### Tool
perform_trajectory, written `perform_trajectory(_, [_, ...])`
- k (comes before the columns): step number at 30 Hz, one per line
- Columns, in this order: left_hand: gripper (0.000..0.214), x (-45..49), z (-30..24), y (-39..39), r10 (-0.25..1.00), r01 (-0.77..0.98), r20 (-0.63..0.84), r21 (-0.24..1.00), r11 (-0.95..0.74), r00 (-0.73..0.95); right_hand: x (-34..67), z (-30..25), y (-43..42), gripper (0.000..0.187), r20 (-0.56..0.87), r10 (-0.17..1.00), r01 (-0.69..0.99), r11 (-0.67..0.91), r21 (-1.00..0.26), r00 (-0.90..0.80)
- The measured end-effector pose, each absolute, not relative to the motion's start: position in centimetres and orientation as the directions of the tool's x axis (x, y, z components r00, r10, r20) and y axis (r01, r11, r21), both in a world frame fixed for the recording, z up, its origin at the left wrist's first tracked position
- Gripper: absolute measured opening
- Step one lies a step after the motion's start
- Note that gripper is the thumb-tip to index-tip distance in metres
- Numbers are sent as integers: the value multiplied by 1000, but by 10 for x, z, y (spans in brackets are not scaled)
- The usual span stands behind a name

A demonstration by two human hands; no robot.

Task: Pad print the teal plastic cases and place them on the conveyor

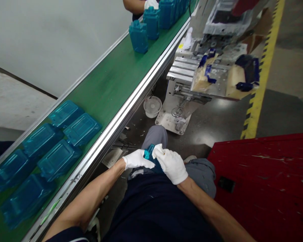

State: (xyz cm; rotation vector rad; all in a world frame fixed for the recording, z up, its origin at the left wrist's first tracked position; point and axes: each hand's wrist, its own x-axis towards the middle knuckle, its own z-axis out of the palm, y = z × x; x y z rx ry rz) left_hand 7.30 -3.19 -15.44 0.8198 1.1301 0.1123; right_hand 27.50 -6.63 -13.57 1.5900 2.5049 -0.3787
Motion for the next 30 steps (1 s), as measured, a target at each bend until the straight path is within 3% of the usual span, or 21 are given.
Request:
perform_trajectory(23, [34,85,-147,-37,479,333,-731,662,672,487,282,-145,-89,36,-166,906,921,378,-99,-389])
perform_trajectory(30, [40,83,-154,-36,460,319,-725,658,682,512,283,-149,-92,39,-95,910,913,397,-91,-404])
